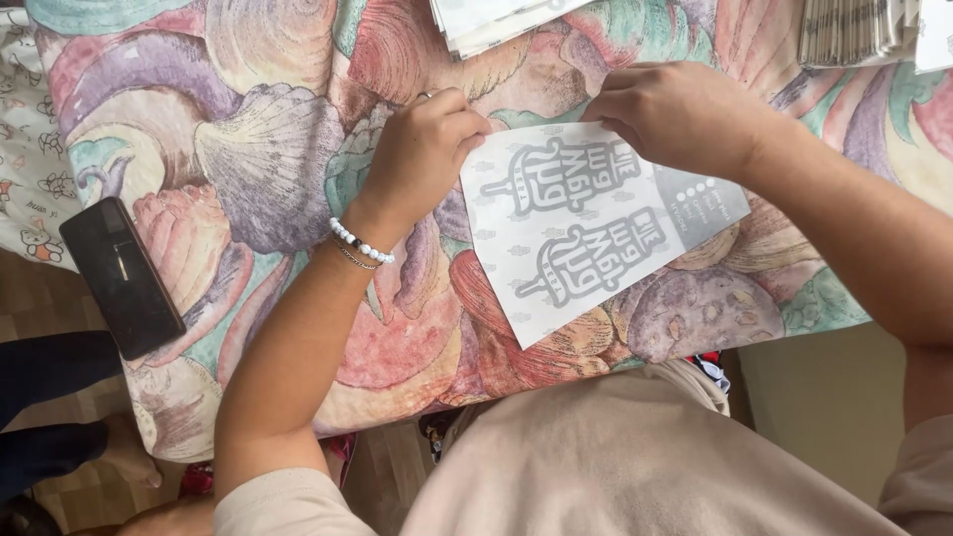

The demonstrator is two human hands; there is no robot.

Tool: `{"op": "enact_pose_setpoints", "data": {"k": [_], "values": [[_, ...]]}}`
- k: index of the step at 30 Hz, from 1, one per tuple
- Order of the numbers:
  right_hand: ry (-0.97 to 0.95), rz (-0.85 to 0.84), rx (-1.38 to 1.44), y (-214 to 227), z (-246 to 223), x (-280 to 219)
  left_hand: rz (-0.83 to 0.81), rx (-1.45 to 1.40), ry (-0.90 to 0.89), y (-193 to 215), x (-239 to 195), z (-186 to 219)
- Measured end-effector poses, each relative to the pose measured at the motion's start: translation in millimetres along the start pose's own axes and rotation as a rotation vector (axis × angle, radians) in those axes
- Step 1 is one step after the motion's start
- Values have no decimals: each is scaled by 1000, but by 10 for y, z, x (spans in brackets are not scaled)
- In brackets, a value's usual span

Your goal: Fold and stack printed paper sheets on a table

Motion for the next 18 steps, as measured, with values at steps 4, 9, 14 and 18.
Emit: {"op": "enact_pose_setpoints", "data": {"k": [4, 9, 14, 18], "values": [[-16, -102, -35, -24, 8, 37, -128, -97, -81, 27, 13, -52], [43, -95, -100, -60, -9, 30, -155, -18, -157, 75, -7, 6], [93, -80, -212, -54, -120, 0, -100, 124, -223, 62, -31, 76], [143, -68, -294, -92, -202, -53, -57, 296, -313, 136, -3, 257]]}}
Point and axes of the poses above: each hand's wrist, its own x-axis towards the middle knuckle, its own y-axis out of the back of the hand, z = x × y, the point moved 7 cm from there along x, towards the middle knuckle, and after that the axes turned 4 degrees about -z, right-handed, at the moved point
